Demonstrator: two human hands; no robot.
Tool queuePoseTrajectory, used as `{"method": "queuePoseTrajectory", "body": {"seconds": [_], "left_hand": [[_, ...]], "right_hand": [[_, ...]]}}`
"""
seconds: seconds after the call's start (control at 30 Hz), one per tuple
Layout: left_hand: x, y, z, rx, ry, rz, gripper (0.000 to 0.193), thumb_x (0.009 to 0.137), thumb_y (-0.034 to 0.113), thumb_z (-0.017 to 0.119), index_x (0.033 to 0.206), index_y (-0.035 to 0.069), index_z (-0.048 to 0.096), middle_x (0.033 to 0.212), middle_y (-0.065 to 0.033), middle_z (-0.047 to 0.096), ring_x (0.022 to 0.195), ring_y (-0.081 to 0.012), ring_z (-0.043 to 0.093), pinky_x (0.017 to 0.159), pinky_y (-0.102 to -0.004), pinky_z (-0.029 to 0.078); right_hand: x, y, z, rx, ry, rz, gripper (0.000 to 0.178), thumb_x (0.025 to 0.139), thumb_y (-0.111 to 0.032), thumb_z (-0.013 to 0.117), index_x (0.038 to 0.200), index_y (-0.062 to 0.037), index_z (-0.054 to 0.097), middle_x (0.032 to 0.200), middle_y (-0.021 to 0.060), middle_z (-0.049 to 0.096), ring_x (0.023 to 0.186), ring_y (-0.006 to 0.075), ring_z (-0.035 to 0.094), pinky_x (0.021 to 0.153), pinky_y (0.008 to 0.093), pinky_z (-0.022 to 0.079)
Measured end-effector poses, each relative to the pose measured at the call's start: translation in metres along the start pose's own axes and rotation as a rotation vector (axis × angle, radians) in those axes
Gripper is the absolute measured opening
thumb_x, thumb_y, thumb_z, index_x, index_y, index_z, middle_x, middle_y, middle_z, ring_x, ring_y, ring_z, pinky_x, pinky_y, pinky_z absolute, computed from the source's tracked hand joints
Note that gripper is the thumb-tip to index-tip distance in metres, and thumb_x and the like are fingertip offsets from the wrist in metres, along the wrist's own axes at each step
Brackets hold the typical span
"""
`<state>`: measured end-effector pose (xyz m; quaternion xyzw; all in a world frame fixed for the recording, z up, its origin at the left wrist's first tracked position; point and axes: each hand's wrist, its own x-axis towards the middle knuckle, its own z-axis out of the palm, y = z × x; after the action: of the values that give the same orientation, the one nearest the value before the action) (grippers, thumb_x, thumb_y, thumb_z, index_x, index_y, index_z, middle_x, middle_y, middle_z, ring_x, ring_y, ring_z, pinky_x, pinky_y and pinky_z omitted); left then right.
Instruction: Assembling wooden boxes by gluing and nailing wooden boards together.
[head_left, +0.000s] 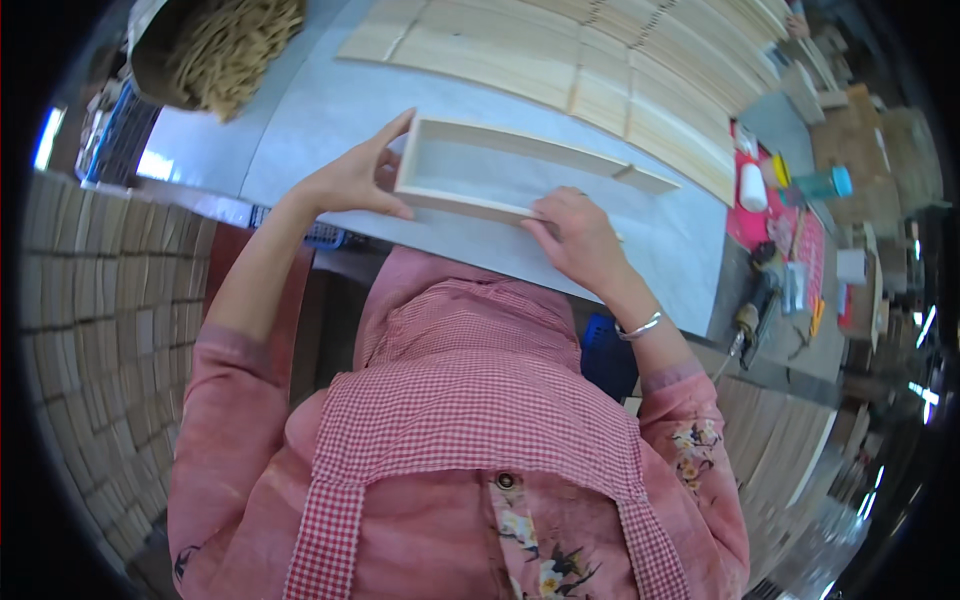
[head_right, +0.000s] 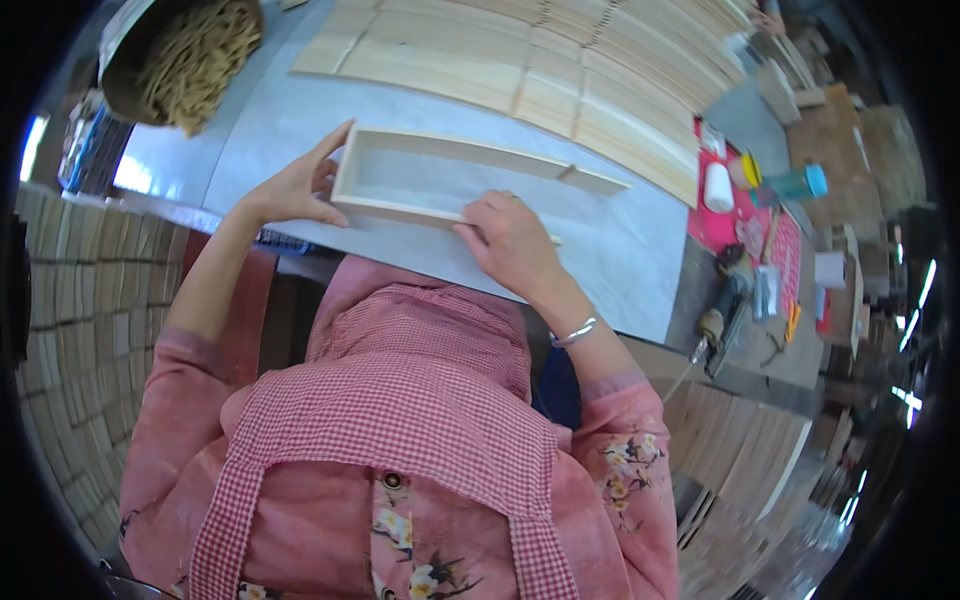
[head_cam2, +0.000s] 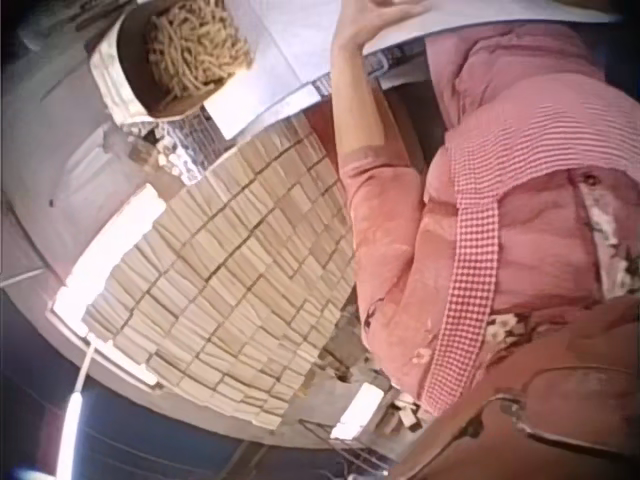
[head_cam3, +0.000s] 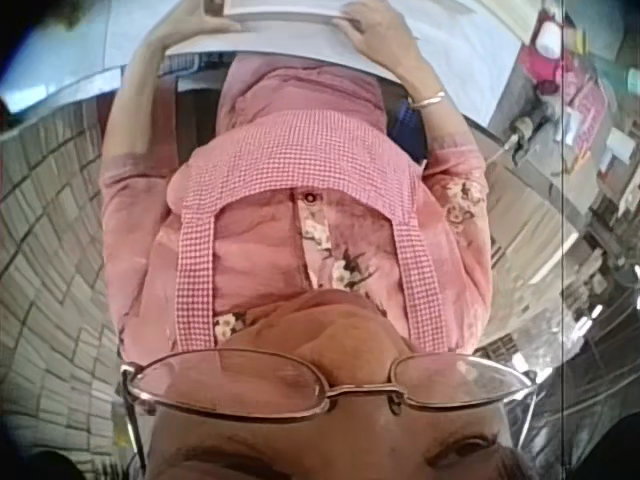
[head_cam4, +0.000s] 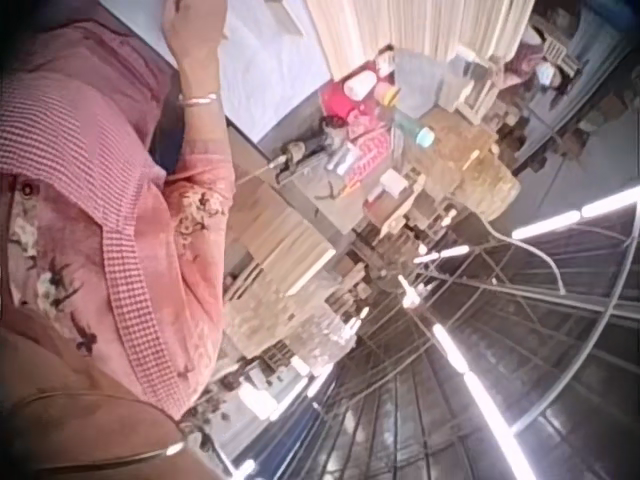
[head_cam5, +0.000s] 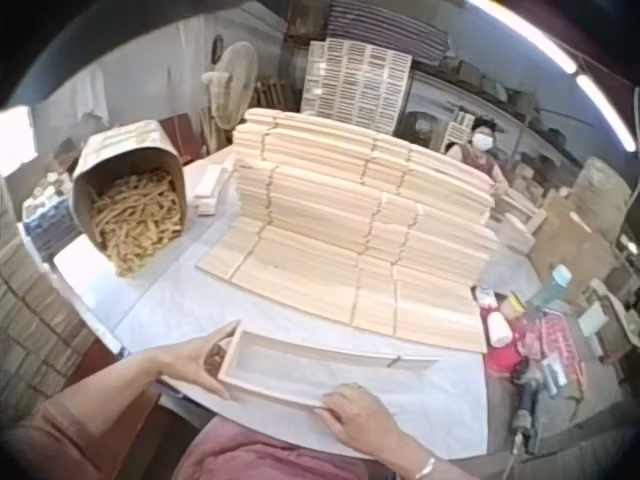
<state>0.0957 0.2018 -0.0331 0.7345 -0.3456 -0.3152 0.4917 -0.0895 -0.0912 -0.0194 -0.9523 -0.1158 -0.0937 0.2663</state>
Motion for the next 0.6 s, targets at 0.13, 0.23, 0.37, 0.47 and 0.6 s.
{"method": "queuePoseTrajectory", "body": {"seconds": [0.13,0.23,0.37,0.47,0.6], "left_hand": [[0.000,0.001,0.001,0.005,-0.003,-0.050,0.116,0.063,0.001,0.088,0.160,0.003,0.023,0.137,-0.0206,0.054,0.100,-0.0280,0.059,0.088,-0.0354,0.053],[0.004,0.003,0.002,-0.006,0.012,-0.072,0.113,0.063,-0.001,0.087,0.159,0.003,0.026,0.129,-0.0198,0.058,0.096,-0.0254,0.059,0.085,-0.0338,0.054],[0.004,0.005,0.006,-0.026,0.019,-0.092,0.109,0.064,-0.003,0.086,0.157,0.003,0.030,0.118,-0.0185,0.063,0.094,-0.0224,0.058,0.082,-0.0313,0.053],[0.005,0.004,0.007,-0.041,0.047,-0.066,0.109,0.064,-0.005,0.085,0.157,0.002,0.029,0.114,-0.0184,0.063,0.093,-0.0217,0.058,0.082,-0.0307,0.053],[0.006,0.004,0.006,-0.036,0.049,-0.050,0.108,0.064,-0.007,0.084,0.157,0.001,0.029,0.113,-0.0182,0.063,0.093,-0.0211,0.058,0.082,-0.0306,0.053]], "right_hand": [[0.000,0.026,-0.027,0.040,0.113,0.036,0.025,0.085,-0.017,0.072,0.107,-0.0042,0.069,0.103,0.0112,0.067,0.092,0.0286,0.061,0.087,0.0367,0.050],[-0.004,0.070,-0.076,-0.305,0.281,0.102,0.030,0.084,-0.017,0.072,0.111,-0.0049,0.070,0.110,0.0109,0.068,0.100,0.0301,0.061,0.091,0.0403,0.049],[-0.023,0.094,-0.097,-0.340,0.054,0.366,0.019,0.082,-0.018,0.072,0.089,-0.0012,0.074,0.089,0.0121,0.071,0.079,0.0292,0.064,0.075,0.0396,0.051],[-0.019,0.076,-0.084,-0.311,0.033,0.510,0.019,0.084,-0.018,0.072,0.084,0.0015,0.072,0.074,0.0086,0.069,0.065,0.0248,0.059,0.067,0.0341,0.049],[-0.020,0.066,-0.068,-0.177,0.120,0.586,0.022,0.084,-0.019,0.073,0.080,0.0027,0.070,0.066,0.0068,0.066,0.057,0.0214,0.055,0.060,0.0312,0.047]]}}
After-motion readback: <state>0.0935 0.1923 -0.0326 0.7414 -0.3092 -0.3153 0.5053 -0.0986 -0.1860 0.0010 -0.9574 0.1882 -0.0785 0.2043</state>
